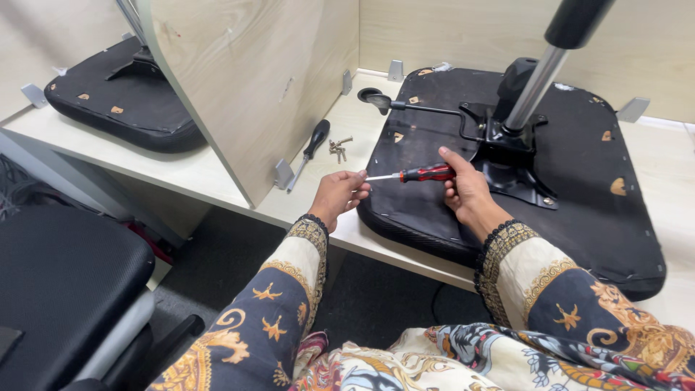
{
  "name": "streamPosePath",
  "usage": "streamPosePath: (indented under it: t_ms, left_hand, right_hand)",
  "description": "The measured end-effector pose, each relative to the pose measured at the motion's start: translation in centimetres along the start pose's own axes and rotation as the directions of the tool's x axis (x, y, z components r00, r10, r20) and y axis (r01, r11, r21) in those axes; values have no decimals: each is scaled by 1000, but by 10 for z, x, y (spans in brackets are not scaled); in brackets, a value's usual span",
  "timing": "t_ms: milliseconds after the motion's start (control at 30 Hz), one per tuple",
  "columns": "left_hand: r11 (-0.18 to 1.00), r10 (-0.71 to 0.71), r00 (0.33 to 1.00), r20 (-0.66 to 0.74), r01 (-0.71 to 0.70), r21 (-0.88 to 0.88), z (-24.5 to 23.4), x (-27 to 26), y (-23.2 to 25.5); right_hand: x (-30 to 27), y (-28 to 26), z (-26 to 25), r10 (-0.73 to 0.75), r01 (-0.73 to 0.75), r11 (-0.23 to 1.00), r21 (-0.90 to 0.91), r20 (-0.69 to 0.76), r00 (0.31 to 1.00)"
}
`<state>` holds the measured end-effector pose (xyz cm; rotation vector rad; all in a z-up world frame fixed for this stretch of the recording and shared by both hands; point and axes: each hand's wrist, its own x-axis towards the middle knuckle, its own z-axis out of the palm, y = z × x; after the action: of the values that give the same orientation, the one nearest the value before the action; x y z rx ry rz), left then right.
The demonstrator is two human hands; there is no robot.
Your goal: The person uses a screwdriver to fasten screws into the underside of an office chair seat, securing the seat to its central support column. The person repeatedly picks up screws and tightens them in sequence.
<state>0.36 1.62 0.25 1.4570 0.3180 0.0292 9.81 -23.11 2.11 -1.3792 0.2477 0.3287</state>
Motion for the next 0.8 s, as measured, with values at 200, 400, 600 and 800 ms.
streamPosePath:
  t_ms: [200, 400, 600, 800]
  left_hand:
    - [999, 35, 998, 59, -34, -10, -19, 8, 10]
    - [995, 46, 998, 47, -41, -94, -26, 20, 18]
    - [985, 41, 999, -35, -46, -167, -20, 63, 14]
    - [977, 170, 960, -223, -193, -87, -18, 116, -2]
  right_hand:
    - [-3, 11, 46, -1, -51, 935, 350, 149, 989]
    - [-4, 9, 69, 54, -137, 930, 342, 241, 969]
    - [29, 3, 70, 26, -66, 959, 277, 147, 989]
    - [60, -3, 73, -87, 100, 936, 337, -52, 995]
